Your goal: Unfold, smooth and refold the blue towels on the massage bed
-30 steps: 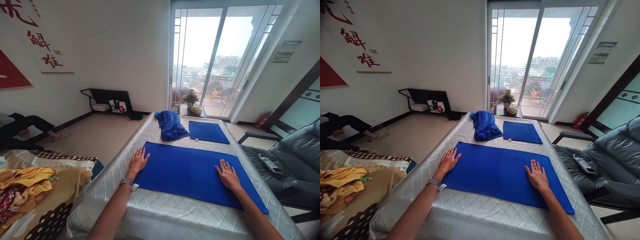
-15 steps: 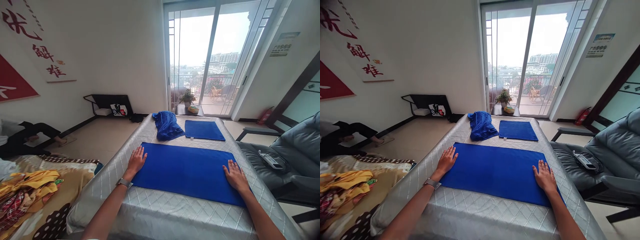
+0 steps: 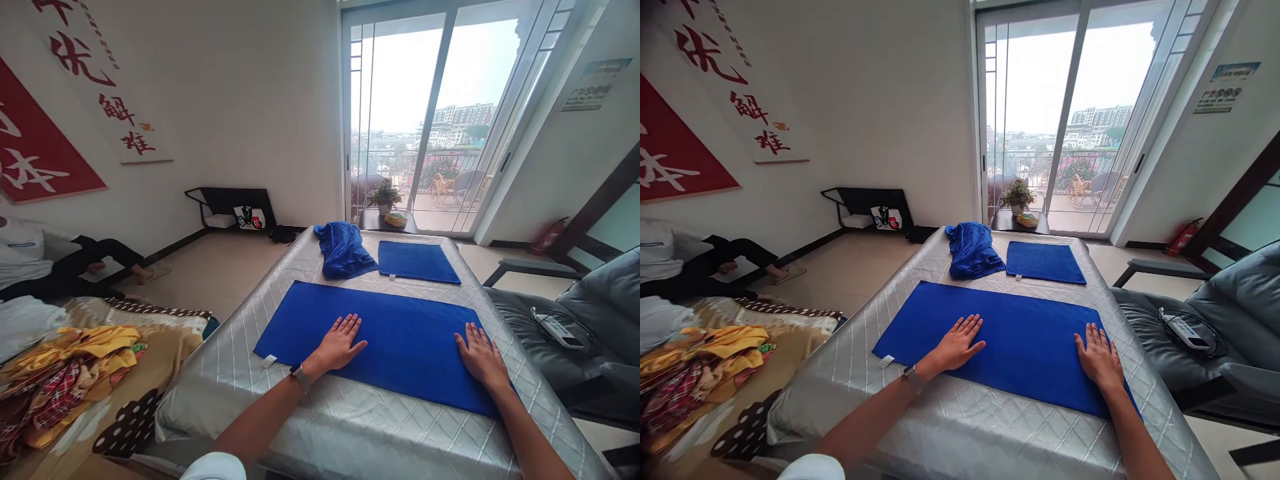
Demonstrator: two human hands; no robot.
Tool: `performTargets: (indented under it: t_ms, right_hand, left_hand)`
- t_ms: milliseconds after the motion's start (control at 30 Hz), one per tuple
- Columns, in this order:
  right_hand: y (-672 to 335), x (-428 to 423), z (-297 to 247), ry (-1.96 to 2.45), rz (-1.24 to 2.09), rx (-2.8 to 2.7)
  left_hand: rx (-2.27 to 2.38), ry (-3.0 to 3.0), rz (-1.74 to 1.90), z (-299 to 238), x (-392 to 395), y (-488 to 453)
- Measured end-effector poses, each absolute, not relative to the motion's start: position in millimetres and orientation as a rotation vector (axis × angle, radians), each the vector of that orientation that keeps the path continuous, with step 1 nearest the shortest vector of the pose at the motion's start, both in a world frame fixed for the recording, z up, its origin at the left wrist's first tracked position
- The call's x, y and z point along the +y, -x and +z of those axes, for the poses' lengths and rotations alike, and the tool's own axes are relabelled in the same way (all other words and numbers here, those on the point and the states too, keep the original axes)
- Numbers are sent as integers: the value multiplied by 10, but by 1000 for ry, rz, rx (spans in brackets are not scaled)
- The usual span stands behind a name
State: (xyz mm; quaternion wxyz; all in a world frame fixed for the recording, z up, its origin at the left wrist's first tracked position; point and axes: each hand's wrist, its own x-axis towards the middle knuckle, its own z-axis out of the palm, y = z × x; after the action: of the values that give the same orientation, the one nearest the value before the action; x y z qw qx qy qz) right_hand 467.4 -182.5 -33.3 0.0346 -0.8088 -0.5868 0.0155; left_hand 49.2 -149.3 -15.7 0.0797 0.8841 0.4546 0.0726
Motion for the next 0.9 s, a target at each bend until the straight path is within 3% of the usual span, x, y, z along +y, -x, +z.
performTargets:
  t_ms: [300,533,667,900]
  right_hand:
    - [-4747,-1795,-444,2435,-9,-1784]
    - [-4597,-1859,-275,2491,-150,-1810]
    - [-3976,-2006,-154,2384,-265,-1921]
    - [-2391,-2167,-37,2029,120,-2244]
  left_hand:
    - [2153,-2277,181,-392,-1689,1254]
    - [2173,-2274,281,-422,-1796,1387]
    - [2168,-2280,352,-458,-1774,1364]
    - [2162,-2289,328,-441,-1767,1367]
